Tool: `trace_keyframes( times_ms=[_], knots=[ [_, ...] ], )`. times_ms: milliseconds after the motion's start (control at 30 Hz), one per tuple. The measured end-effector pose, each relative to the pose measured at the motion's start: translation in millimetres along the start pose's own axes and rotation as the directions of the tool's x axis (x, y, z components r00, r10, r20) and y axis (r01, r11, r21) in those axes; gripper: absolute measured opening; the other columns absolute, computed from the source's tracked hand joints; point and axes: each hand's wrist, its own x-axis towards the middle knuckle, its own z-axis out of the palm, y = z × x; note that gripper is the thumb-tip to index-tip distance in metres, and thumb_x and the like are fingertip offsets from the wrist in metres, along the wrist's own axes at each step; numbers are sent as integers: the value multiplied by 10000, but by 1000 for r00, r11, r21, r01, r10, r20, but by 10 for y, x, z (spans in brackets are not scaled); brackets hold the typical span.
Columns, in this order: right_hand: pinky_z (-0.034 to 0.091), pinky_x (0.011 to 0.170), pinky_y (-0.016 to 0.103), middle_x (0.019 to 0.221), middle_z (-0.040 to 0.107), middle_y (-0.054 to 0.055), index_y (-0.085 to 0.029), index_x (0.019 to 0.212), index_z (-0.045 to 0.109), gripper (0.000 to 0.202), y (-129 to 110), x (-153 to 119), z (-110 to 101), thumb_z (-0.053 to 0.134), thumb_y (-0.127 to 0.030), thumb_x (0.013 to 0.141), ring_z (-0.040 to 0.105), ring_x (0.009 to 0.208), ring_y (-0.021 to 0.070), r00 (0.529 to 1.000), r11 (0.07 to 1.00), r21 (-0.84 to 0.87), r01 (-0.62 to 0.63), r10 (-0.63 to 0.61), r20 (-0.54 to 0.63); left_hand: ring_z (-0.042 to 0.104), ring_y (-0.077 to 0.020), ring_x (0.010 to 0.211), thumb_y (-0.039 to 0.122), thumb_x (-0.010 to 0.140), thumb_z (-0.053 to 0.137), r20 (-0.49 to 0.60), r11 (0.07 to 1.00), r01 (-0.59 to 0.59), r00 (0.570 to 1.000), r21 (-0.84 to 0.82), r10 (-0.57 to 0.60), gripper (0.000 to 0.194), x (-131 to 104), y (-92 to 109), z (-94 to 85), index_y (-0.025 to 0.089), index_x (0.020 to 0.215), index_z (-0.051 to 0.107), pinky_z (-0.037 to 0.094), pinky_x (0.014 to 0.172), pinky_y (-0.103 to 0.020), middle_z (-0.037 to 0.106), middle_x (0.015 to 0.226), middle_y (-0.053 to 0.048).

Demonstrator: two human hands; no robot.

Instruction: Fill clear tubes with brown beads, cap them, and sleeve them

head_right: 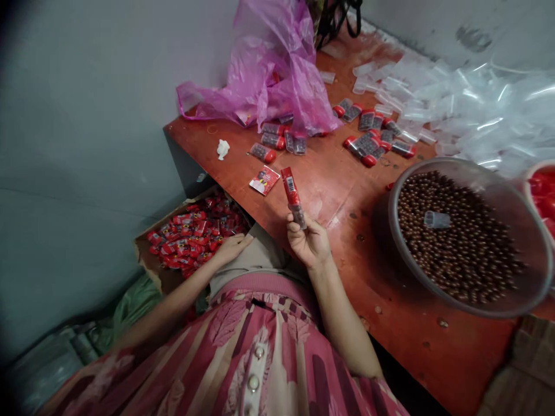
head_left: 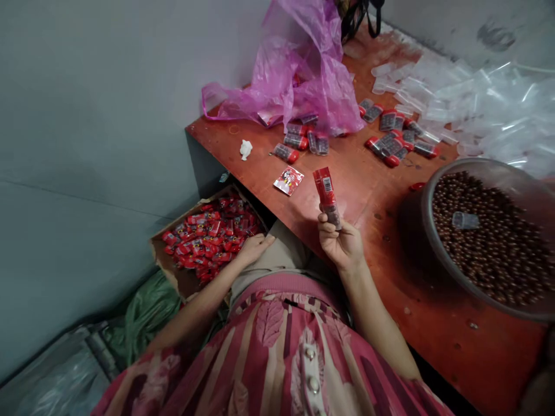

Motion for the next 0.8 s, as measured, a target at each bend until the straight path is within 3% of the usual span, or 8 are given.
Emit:
trace_keyframes(
  times_ms=[133,200,267,367,467,633,800],
  knots=[
    [482,460,36,749,660,2,-166,949,646,159,5,-7,17,545,-177,827,529,520,15,998,999,48,-5,2,68,678,-205,804,507,840,522,35,970,-243,969,-20,244,467,-215,502,-182,193,517,643,500,751,-286,734,808,-60],
    [505,476,59,757,673,-1,-183,910,650,115,21,0,7,598,-201,810,548,538,24,998,1000,-8,21,-21,60,684,-198,829,475,845,555,-90,930,-348,936,-119,339,351,-271,840,-184,194,720,726,511,771,-289,744,871,-55],
    [535,511,89,758,688,-9,-195,842,651,72,49,4,6,663,-220,775,574,557,34,996,992,-94,86,-83,34,691,-180,818,461,859,554,-197,872,-400,914,-283,355,328,-247,1155,-115,192,915,732,523,760,-283,746,910,-53],
    [555,552,115,776,697,-18,-198,831,654,138,108,-12,32,734,-244,728,615,588,47,967,945,-214,247,-254,-4,699,-169,812,461,812,626,-258,747,-425,905,-510,339,350,-125,1490,46,172,989,714,542,732,-265,746,958,-61],
    [554,533,144,809,687,-24,-217,944,645,237,171,-45,65,742,-260,733,642,614,66,910,860,-332,386,-414,-14,689,-141,711,407,767,692,-360,703,-455,886,-547,294,302,-35,1625,166,164,943,726,537,664,-232,754,862,-45],
    [573,564,220,842,664,-28,-243,1021,600,289,250,-55,37,722,-305,766,660,646,99,791,672,-530,517,-611,-3,677,-135,715,326,791,672,-463,762,-508,830,-402,310,168,-21,1616,190,187,842,752,524,686,-235,756,835,-30],
    [586,603,258,916,671,4,-236,1065,573,323,279,-53,-13,701,-340,786,672,699,123,739,571,-627,530,-673,13,636,-118,640,369,783,672,-397,746,-447,879,-494,263,212,3,1621,181,175,834,742,496,630,-224,726,734,-11]
  ],
)
